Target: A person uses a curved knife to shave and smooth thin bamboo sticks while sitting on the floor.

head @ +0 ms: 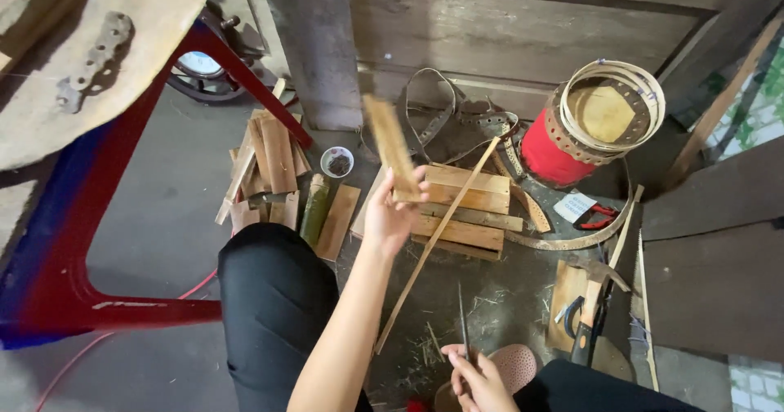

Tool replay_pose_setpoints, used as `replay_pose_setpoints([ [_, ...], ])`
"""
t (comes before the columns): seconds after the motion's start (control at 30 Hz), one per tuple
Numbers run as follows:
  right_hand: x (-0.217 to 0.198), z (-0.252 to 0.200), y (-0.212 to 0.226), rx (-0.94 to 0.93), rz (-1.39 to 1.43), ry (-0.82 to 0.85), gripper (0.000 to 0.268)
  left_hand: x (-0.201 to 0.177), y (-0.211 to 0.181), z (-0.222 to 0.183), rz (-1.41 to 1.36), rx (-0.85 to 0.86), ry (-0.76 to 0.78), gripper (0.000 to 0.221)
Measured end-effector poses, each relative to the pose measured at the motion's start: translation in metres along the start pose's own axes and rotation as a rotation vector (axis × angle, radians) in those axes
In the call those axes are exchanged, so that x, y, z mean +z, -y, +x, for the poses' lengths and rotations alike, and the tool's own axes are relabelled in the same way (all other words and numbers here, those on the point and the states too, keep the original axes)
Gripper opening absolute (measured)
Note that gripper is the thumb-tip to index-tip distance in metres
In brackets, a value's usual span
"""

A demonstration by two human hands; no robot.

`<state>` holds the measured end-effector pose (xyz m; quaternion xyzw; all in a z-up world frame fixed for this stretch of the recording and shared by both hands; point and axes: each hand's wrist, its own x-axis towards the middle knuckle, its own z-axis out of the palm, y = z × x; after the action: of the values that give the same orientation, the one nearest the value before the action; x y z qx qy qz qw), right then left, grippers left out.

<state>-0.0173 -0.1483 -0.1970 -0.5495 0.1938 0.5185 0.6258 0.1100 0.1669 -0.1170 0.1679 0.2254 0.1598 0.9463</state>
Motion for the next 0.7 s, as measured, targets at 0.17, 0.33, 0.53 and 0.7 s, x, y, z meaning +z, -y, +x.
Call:
replay_pose_setpoints([
  [0.17,0.011,-0.015,0.009,0.011,0.031,-0.107,0.037,0.059,-0.018,-0.082,-0.554,-0.351,0.587,0.07],
  [0.33,0.02,-0.03,0.011,-0.055,0.018,-0.079,0.044,0.048,-0.026,-0.078,0.163,-0.125,0.248,0.052],
  [0.53,0.011,-0.025,0.0,-0.115,0.072,-0.044,0.041,-0.111,0.001,0.073,0.25,-0.114,-0.267,0.027],
  [0.7,0.012,-0.026,0.0,-0.135,0.112,-0.04,0.038,-0.123,0.014,0.066,0.933,0.074,-0.776,0.041],
])
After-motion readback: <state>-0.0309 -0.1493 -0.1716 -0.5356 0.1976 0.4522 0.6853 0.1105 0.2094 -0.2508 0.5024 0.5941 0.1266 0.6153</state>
